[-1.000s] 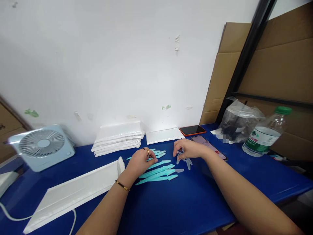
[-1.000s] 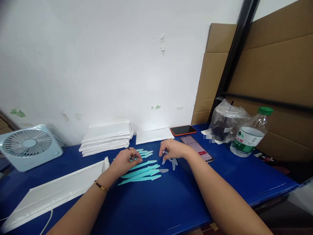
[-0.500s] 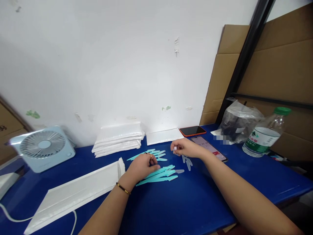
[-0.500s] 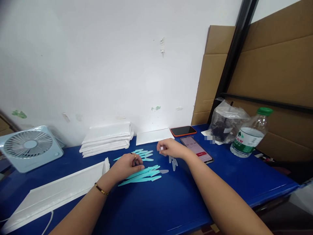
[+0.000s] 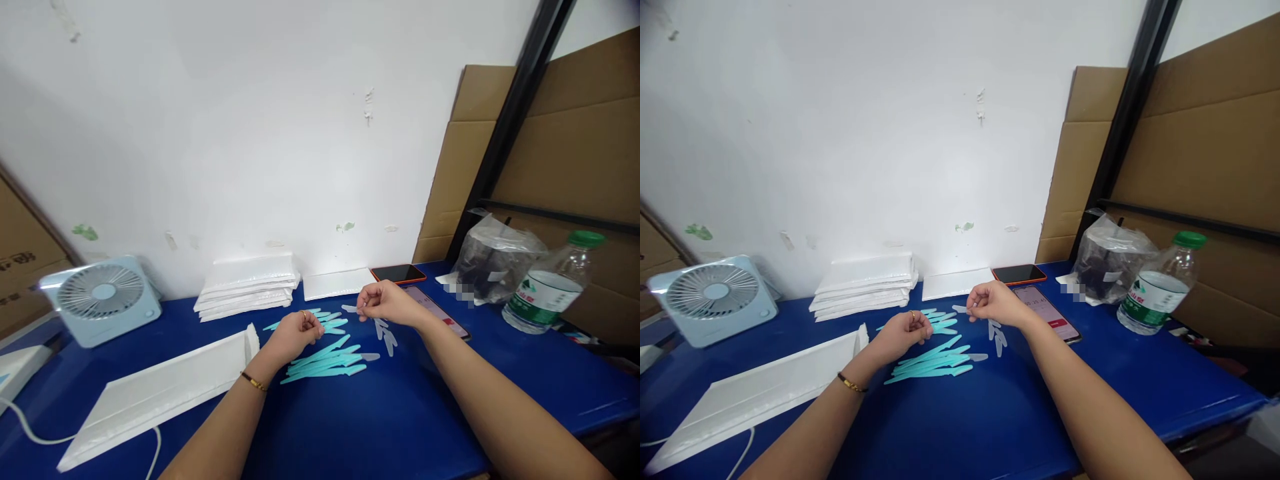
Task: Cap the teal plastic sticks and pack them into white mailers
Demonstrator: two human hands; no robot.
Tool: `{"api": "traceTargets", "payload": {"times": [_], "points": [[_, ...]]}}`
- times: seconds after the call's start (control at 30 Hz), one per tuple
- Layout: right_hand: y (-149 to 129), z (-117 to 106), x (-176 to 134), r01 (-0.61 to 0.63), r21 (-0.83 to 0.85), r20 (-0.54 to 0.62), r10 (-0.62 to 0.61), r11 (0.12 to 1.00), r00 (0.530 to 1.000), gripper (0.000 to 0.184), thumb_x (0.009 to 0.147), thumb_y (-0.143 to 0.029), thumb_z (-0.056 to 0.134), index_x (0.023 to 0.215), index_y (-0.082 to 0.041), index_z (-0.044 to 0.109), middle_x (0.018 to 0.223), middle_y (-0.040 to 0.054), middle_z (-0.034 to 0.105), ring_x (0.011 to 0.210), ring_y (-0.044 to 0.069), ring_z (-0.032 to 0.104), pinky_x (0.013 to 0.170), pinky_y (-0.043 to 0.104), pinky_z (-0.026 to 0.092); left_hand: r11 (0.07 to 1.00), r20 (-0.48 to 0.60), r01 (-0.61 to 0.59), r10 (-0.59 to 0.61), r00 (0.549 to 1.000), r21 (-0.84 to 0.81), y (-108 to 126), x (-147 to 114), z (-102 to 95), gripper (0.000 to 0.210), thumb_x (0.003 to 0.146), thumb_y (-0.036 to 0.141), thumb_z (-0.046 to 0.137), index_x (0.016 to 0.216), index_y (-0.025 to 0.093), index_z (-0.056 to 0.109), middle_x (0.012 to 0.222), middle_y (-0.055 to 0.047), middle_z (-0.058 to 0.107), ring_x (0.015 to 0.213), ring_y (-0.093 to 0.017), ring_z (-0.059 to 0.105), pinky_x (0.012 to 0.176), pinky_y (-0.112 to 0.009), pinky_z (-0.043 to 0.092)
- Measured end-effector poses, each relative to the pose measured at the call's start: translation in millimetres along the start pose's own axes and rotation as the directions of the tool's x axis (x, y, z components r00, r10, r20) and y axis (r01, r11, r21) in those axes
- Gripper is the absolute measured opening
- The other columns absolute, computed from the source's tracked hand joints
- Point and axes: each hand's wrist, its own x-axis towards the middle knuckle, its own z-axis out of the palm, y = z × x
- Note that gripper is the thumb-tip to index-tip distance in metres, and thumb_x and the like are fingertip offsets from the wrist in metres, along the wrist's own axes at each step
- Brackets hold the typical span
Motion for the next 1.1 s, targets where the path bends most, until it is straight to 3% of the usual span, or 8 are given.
{"api": "traceTargets", "payload": {"times": [0.3,0.5,0.6,0.7,0.8,0.87,0.97,1.1], "points": [[-6.1,-0.9,-3.1,-0.036,0.02,0.077,0.034,0.999,0.996,0.02,0.067,-0.028,0.064,0.077,-0.011,0.061,0.062,0.0062,0.067,0.059,0.015,0.064,0.051,0.019,0.042,0.999,-0.027,0.005,-0.006,1.0,-0.034,-6.2,2.7,-3.8,0.028,0.071,0.043,0.058,0.076,0.015,0.055,0.069,-0.001,0.06,0.06,-0.012,0.054,0.058,-0.023,0.042],[-2.5,15.3,0.9,-0.038,0.056,0.126,0.031,0.998,0.992,0.028,0.065,-0.036,0.068,0.079,-0.012,0.061,0.064,0.0055,0.068,0.063,0.017,0.065,0.056,0.022,0.047,0.998,0.009,-0.007,0.008,1.0,-0.063,-0.2,2.1,1.6,0.029,0.069,0.042,0.059,0.076,0.014,0.055,0.069,-0.002,0.06,0.061,-0.012,0.054,0.059,-0.024,0.043],[-5.2,18.1,1.9,-0.031,0.047,0.137,0.024,0.998,0.99,0.027,0.066,-0.036,0.066,0.081,-0.013,0.061,0.067,0.0051,0.068,0.066,0.017,0.065,0.062,0.024,0.049,1.0,0.002,-0.009,0.009,1.0,0.021,2.3,0.4,0.2,0.026,0.072,0.041,0.056,0.076,0.015,0.055,0.067,-0.001,0.059,0.06,-0.012,0.053,0.058,-0.023,0.042],[-3.9,3.4,0.7,-0.063,-0.124,-0.021,0.06,0.99,0.998,0.025,0.07,-0.035,0.061,0.085,-0.015,0.062,0.066,0.004,0.066,0.061,0.016,0.064,0.056,0.023,0.046,0.957,-0.101,0.021,0.009,0.995,0.289,1.9,-1.4,-5.9,0.023,0.074,0.039,0.052,0.077,0.017,0.058,0.07,-0.002,0.059,0.064,-0.014,0.054,0.058,-0.024,0.04],[9.5,-21.5,-0.1,-0.188,-0.387,-0.224,0.106,0.903,0.969,0.018,0.072,-0.031,0.057,0.077,-0.016,0.064,0.061,0.0032,0.064,0.056,0.015,0.06,0.054,0.024,0.042,0.869,-0.201,0.042,0.067,0.977,0.493,3.1,-4.2,-9.6,0.022,0.072,0.036,0.056,0.088,0.02,0.06,0.085,-0.003,0.062,0.079,-0.018,0.056,0.065,-0.025,0.039],[22.1,-34.4,0.2,-0.25,-0.51,-0.272,0.122,0.823,0.955,0.014,0.069,-0.028,0.058,0.07,-0.017,0.066,0.062,0.0036,0.064,0.058,0.016,0.059,0.054,0.024,0.04,0.843,-0.175,0.009,0.101,0.979,0.538,5.8,-6.6,-7.8,0.024,0.071,0.036,0.058,0.09,0.023,0.061,0.09,-0.003,0.061,0.084,-0.019,0.055,0.067,-0.026,0.039],[35.8,-40.1,1.6,-0.339,-0.575,-0.273,0.217,0.744,0.937,0.012,0.062,-0.028,0.063,0.067,-0.018,0.067,0.066,0.0042,0.065,0.061,0.017,0.058,0.051,0.024,0.037,0.85,-0.026,-0.053,0.078,0.997,0.524,9.8,-9.5,-0.8,0.022,0.068,0.039,0.06,0.082,0.023,0.063,0.084,-0.001,0.062,0.077,-0.018,0.056,0.06,-0.024,0.038],[37.7,-30.4,3.2,-0.376,-0.556,-0.224,0.301,0.741,0.927,0.007,0.06,-0.022,0.062,0.065,-0.018,0.065,0.065,0.0034,0.065,0.058,0.015,0.056,0.048,0.023,0.035,0.847,0.051,-0.054,0.031,0.998,0.529,10.1,-10.0,4.9,0.013,0.07,0.032,0.057,0.075,0.021,0.063,0.075,-0.001,0.062,0.07,-0.016,0.056,0.055,-0.023,0.035]]}}
